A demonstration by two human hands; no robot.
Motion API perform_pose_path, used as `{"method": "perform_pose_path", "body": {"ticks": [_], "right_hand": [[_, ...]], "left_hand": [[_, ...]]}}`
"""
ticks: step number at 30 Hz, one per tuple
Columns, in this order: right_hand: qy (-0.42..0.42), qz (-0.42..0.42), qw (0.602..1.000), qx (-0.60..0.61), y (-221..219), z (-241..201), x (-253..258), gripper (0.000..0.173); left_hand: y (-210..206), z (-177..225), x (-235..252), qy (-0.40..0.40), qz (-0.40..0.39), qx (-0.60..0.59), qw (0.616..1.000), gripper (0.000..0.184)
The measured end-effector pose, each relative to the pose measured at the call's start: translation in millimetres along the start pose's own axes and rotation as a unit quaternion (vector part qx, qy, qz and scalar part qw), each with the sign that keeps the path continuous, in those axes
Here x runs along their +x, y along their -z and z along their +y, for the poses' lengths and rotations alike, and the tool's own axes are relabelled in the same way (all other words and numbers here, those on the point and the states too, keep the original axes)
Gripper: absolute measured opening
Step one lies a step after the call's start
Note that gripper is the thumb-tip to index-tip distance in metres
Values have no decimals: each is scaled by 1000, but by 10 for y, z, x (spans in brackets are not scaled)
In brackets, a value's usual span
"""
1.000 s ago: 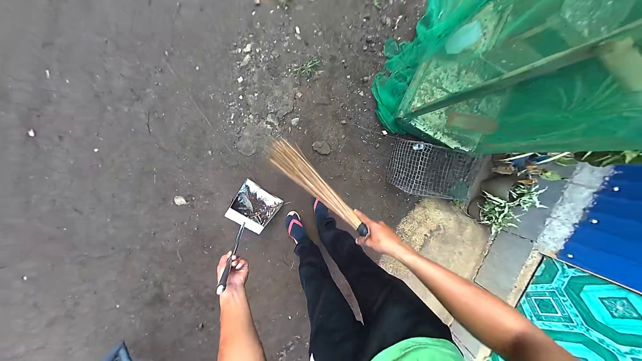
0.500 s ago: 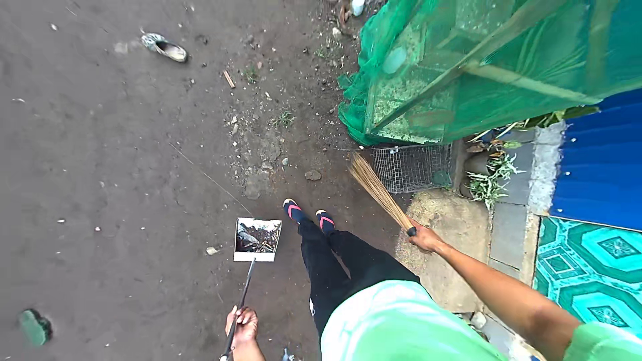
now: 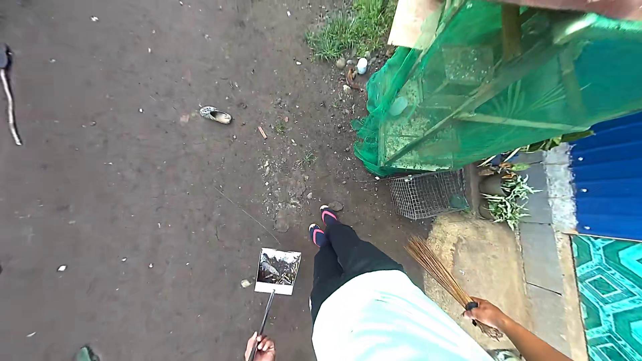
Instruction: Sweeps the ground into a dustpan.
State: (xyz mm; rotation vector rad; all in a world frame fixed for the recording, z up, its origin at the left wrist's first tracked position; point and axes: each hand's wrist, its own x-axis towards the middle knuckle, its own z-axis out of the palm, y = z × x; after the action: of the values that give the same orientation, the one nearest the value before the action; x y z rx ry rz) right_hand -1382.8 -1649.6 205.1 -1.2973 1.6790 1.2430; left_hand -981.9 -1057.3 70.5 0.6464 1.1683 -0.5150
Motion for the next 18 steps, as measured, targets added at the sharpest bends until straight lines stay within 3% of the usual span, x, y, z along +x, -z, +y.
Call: {"method": "perform_pose_path", "body": {"ticks": [3,6,10,13,18], "right_hand": [[-5,-7,999,-36,51,-189,-72,56],[-19,-13,998,-50,341,-674,-188,49],[-60,42,997,-17,663,-1170,-456,46],[-53,79,995,-16,779,-1134,-688,52],[-83,69,994,16,701,-862,-797,52]], "left_hand": [[-155,61,-13,-17,19,4,1000,47],[-200,146,-80,-17,17,-12,1000,48],[-200,328,-107,-5,-2,-15,1000,48],[-292,401,-22,1,-14,-5,1000,46],[-600,408,-48,-16,-3,10,1000,50]]}}
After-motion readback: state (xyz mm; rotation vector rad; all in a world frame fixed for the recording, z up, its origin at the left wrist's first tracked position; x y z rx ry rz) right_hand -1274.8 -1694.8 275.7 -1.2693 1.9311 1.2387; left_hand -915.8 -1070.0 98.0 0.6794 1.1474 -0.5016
